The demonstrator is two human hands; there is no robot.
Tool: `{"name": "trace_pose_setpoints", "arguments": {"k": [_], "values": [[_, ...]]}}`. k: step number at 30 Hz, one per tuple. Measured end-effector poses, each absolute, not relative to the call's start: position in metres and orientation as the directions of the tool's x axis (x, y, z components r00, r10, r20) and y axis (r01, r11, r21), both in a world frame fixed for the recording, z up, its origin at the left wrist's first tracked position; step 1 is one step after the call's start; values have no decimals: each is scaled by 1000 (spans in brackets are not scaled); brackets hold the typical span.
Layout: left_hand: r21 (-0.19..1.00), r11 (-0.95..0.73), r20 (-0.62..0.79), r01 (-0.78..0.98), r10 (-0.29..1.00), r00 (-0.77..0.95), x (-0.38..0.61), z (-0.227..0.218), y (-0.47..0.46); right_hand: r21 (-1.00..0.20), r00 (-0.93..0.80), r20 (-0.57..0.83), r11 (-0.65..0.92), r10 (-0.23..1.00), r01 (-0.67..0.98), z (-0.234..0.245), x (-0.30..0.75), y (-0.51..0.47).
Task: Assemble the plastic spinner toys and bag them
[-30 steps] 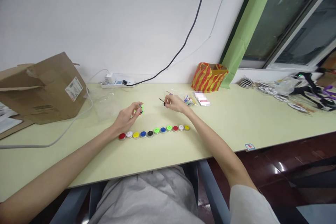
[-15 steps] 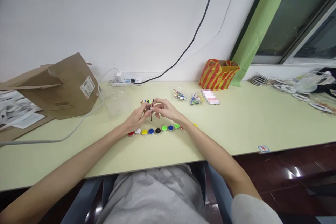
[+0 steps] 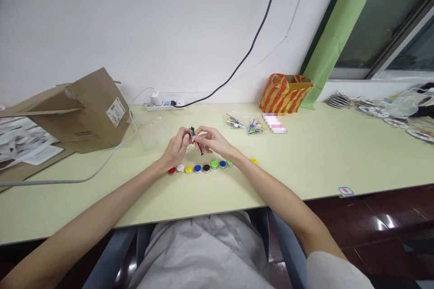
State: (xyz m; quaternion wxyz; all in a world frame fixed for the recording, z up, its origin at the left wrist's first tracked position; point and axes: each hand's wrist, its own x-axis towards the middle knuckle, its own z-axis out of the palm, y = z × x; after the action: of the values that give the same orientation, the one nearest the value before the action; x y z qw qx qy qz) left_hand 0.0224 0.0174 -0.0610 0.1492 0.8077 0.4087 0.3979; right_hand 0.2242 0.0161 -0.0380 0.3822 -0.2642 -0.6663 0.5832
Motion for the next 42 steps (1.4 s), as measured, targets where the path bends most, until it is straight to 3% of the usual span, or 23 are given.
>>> {"name": "trace_pose_setpoints", "arguments": {"k": [4, 8, 14, 17, 22, 25, 32, 37, 42], "values": [[697, -545, 567, 465, 817, 108, 8, -59, 32, -998, -366, 57, 58, 929, -10, -48, 218, 56], [777, -506, 542, 374, 841, 12, -5, -64, 48, -988, -372, -106, -56, 922, 141, -51, 203, 91], [843, -480, 499, 242, 867, -19, -5, -68, 53, -975, -388, -149, -70, 910, 210, -43, 190, 102], [873, -463, 468, 155, 884, 8, 0, -68, 51, -983, -411, -87, -11, 908, 183, -38, 193, 94], [918, -396, 389, 26, 912, 131, 10, -67, 46, -942, -437, 280, 332, 855, 46, -26, 200, 73], [934, -358, 353, -15, 912, 209, 15, -64, 40, -879, -468, 374, 467, 801, 97, -20, 199, 61], [949, -287, 314, -128, 881, 355, 16, -56, 35, -785, -443, 476, 594, 760, 175, -16, 188, 51], [950, -296, 312, -98, 897, 313, 14, -54, 37, -612, -440, 515, 675, 736, 412, 2, 236, 36], [945, -310, 326, -103, 907, 266, 15, -58, 40, -345, -459, 297, 542, 837, 766, 6, 342, 6]]}}
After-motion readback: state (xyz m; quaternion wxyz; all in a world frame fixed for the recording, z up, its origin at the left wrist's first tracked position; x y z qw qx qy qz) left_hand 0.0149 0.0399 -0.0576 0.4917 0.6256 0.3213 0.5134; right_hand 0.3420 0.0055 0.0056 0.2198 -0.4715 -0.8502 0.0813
